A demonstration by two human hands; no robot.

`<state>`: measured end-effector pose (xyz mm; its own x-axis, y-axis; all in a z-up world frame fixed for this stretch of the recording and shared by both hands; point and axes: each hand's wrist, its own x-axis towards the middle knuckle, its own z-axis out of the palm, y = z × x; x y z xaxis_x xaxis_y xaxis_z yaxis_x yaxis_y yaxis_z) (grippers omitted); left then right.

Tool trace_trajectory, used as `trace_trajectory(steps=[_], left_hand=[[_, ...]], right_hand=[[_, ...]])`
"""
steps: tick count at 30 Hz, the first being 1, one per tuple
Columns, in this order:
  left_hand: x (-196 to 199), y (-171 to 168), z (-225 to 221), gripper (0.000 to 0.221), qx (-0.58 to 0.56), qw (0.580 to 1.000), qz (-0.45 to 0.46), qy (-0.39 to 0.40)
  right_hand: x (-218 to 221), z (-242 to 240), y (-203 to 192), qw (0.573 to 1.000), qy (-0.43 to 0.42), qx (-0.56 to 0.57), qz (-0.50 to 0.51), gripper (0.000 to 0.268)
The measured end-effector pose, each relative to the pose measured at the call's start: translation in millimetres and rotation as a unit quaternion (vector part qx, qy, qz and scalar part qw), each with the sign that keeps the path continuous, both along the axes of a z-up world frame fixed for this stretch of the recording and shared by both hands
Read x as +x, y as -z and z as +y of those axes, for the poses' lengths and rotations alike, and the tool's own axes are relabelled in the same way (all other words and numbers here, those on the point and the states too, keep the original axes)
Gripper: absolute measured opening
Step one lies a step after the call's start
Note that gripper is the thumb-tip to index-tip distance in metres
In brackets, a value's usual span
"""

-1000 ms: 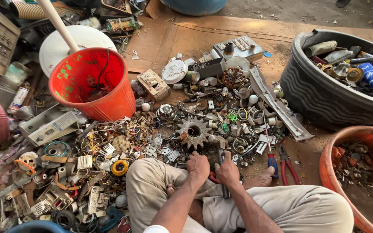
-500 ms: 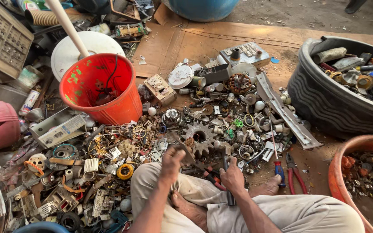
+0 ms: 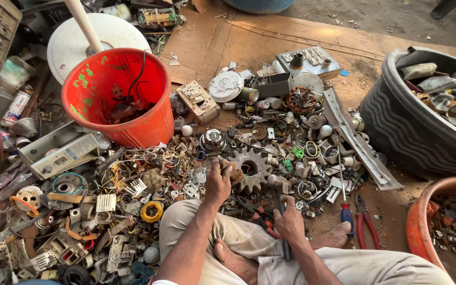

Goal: The person sits on the floor surrounded by a large pile of scrap metal and debris. They use a hammer to strike and break apart various metal components, including gears and small mechanical parts, to separate them. The person handles the items one by one, inspecting them and occasionally placing them into a nearby red bucket.

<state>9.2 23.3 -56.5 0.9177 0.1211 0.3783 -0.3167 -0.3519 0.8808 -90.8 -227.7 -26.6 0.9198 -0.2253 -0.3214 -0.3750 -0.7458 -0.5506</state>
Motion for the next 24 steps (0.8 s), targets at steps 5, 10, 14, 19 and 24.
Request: trace_trajectory(steps=[5,10,14,19,24], left_hand=[[-3.1,3.6,-1.6,0.016,0.025,1.0,0.006,0.002],[-4.4,-5.2,-2.3,0.017,0.035,0.999,-0.017,0.001],[-6.0,-5.7,-2.0,0.016,0.037,0.999,0.002,-0.003],[-5.9,-5.2,-3.2,0.014,0.03,1.0,0.004,-0.006],[-5.2,-2.4,-3.3,0.013,0.031,0.998,-0.048,0.0]], right_hand=[[1.9,0.3,3.0,1.0,0.006,0.003,0.018,0.049],[1.6,-2.2,8.9,1.0,0.001,0.013,-0.013,0.05],[0.7,-2.4,8.0,1.0,-0.001,0.009,-0.015,0.05],[-0.2,-2.5,6.4,1.0,-0.003,0.008,-0.021,0.05],[-2.5,-0.8,1.2,1.0,0.011,0.015,-0.019,0.054]])
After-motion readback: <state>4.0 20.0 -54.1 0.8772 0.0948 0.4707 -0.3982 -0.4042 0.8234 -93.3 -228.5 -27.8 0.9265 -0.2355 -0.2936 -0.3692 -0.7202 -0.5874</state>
